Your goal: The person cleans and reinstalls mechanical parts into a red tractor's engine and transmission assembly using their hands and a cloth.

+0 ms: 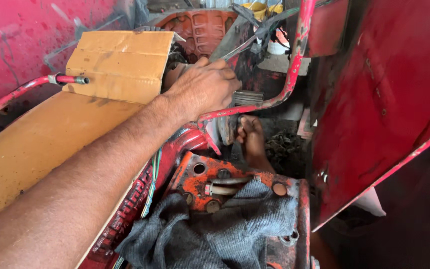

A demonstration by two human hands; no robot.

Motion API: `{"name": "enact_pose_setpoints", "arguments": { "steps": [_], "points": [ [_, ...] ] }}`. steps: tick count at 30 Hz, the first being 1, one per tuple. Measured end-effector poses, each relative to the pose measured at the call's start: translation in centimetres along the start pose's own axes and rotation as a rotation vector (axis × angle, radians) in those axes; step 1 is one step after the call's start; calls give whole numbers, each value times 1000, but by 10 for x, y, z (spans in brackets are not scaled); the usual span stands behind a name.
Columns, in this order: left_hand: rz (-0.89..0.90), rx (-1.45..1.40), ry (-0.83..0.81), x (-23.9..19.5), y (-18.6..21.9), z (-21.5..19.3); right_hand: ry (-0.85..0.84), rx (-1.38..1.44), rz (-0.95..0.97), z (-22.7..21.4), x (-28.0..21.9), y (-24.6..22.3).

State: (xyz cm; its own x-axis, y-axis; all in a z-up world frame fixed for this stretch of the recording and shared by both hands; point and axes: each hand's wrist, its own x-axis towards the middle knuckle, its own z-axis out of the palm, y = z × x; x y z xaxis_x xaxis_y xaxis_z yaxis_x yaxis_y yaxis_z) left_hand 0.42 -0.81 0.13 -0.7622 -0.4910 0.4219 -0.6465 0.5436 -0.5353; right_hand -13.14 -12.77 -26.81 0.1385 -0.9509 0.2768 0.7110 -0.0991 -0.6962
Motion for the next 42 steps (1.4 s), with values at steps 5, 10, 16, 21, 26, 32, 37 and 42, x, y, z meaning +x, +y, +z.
{"name": "enact_pose_setpoints", "arguments": {
  "steps": [5, 10, 16, 21, 26, 32, 37, 42],
  "points": [
    [-41, -33, -36, -2, 2, 5, 57, -255, 12, -8, -1, 1],
    [-24, -24, -13, -2, 1, 3, -20, -269, -122, -16, 8, 12],
    [-59, -20, -69, 2, 0, -1, -7, -309, -199, -20, 12, 18],
    [-41, -40, -28, -2, 4, 0, -75, -445, -241, -22, -1, 18],
    [-38, -29, -37, 1, 0, 0, -58, -403, -264, -21, 11, 15],
    [-35, -33, -19, -1, 1, 3, -7, -419, -195, -20, 12, 15],
    [-30, -26, -40, 0, 2, 0, -20, -383, -147, -10, 6, 5],
    [-44, -39, -56, 1, 3, -4, 57, -389, -139, -6, 10, -1]
  ]
}}
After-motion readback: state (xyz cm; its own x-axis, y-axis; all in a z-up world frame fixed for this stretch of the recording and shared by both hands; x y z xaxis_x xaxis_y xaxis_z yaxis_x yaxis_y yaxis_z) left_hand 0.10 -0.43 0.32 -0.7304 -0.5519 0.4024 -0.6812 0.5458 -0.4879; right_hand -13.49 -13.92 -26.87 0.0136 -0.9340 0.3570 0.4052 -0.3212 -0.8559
